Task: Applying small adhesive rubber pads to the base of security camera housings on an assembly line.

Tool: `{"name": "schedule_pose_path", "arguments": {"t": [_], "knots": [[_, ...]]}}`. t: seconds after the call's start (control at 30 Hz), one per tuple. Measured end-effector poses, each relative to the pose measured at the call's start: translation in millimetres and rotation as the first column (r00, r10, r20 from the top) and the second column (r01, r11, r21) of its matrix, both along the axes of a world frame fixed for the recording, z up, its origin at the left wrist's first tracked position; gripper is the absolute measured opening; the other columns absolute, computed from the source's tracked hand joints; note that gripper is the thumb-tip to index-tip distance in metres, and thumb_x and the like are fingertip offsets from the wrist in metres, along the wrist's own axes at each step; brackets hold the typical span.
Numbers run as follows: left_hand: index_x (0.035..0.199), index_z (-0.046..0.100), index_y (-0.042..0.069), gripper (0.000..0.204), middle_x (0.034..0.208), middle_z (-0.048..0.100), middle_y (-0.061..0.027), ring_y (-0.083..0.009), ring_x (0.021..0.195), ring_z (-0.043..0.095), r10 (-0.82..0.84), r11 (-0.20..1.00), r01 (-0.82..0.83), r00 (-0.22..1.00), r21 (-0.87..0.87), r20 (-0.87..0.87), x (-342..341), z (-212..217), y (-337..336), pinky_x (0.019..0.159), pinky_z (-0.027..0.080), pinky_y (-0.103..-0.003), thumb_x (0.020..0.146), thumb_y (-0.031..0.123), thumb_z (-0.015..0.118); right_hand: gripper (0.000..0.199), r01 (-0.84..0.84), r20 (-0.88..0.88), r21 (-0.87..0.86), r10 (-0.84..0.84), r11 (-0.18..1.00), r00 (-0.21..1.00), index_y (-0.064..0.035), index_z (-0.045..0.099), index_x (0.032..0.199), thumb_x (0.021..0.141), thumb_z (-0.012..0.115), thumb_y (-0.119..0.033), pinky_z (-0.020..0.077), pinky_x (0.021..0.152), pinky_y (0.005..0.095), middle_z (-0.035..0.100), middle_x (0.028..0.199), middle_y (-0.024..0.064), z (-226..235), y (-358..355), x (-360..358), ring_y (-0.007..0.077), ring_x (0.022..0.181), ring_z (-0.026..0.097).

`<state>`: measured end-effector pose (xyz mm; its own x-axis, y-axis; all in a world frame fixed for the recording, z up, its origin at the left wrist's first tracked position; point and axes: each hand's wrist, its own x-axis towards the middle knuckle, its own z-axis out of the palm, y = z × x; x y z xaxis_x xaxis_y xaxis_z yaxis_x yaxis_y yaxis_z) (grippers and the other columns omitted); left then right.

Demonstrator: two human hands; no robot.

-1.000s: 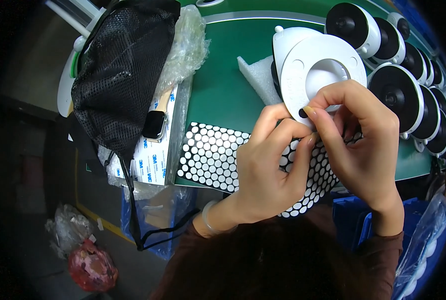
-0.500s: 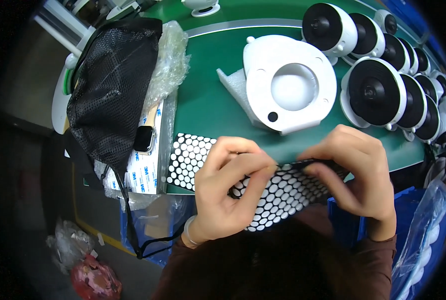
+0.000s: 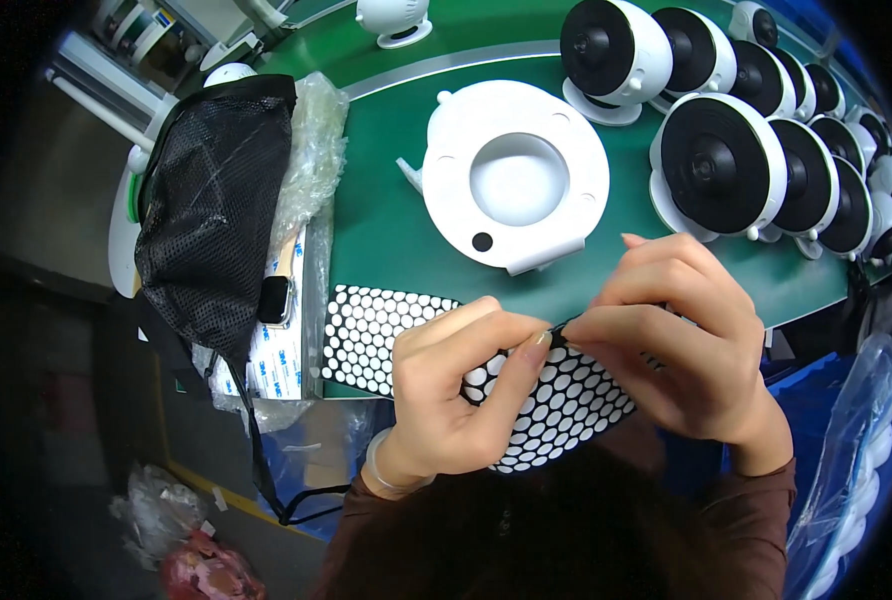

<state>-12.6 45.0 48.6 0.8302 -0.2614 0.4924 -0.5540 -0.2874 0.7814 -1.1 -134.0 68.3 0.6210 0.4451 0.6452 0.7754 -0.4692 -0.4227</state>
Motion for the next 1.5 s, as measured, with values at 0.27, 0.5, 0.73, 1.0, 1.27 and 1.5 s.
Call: {"name": "schedule_pose_path", "arguments": {"t": [0.27,0.5,0.73,1.0,1.27,1.5], "knots": [[0.073,0.059,-0.003,0.007,0.056,0.050,-0.0076,-0.0140,0.044,0.044,0.002,1.000,-0.001,0.999,-0.010,0.052,2,-1,-4,0.041,0.031,-0.023,0.067,-0.006,0.057,0.021,-0.045,-0.012,0.028,0.045,0.999,0.999,-0.0046,0.062,0.075,0.056,0.070,0.000,0.0466,0.064,0.0306,0.055,0.070,0.0044,1,0,4,0.0219,0.067,0.053],[0.070,0.057,-0.003,0.005,0.056,0.050,-0.0075,-0.0137,0.044,0.044,0.017,1.000,-0.017,1.000,0.000,0.023,2,-3,-6,0.041,0.031,-0.023,0.068,-0.006,0.057,0.020,-0.065,-0.116,0.031,0.069,0.997,0.991,-0.0041,0.059,0.073,0.056,0.069,0.002,0.0445,0.061,0.0300,0.054,0.070,0.0051,0,-2,7,0.0217,0.066,0.053],[0.070,0.057,-0.003,0.004,0.055,0.050,-0.0077,-0.0132,0.043,0.044,0.049,0.999,-0.048,0.998,-0.021,0.039,2,-3,-5,0.040,0.030,-0.023,0.068,-0.006,0.057,0.020,-0.058,-0.070,0.031,0.060,0.998,0.996,-0.0042,0.059,0.073,0.057,0.069,0.002,0.0452,0.062,0.0304,0.055,0.071,0.0053,-3,0,6,0.0217,0.067,0.054],[0.069,0.057,-0.003,0.004,0.054,0.049,-0.0076,-0.0140,0.043,0.044,0.064,0.998,-0.063,0.996,-0.014,0.062,3,-2,-2,0.040,0.030,-0.023,0.066,-0.006,0.057,0.021,-0.065,-0.053,0.047,0.067,0.997,0.996,-0.0037,0.061,0.075,0.057,0.071,0.000,0.0447,0.060,0.0297,0.056,0.072,0.0060,-5,3,9,0.0217,0.067,0.054],[0.068,0.057,-0.002,0.005,0.053,0.049,-0.0071,-0.0141,0.043,0.043,0.075,0.996,-0.078,0.994,0.038,0.083,3,0,1,0.040,0.031,-0.023,0.066,-0.006,0.057,0.021,-0.081,-0.056,0.042,0.084,0.996,0.995,-0.0035,0.061,0.075,0.057,0.070,0.001,0.0441,0.058,0.0293,0.056,0.071,0.0057,-4,5,10,0.0214,0.066,0.054],[0.068,0.057,-0.002,0.006,0.053,0.048,-0.0068,-0.0141,0.043,0.043,0.097,0.995,-0.097,0.993,0.000,0.071,3,0,2,0.040,0.030,-0.024,0.064,-0.007,0.057,0.021,-0.105,-0.047,0.041,0.107,0.994,0.993,-0.0034,0.061,0.075,0.056,0.070,0.001,0.0440,0.058,0.0292,0.057,0.071,0.0060,-4,8,11,0.0215,0.066,0.054]]}}
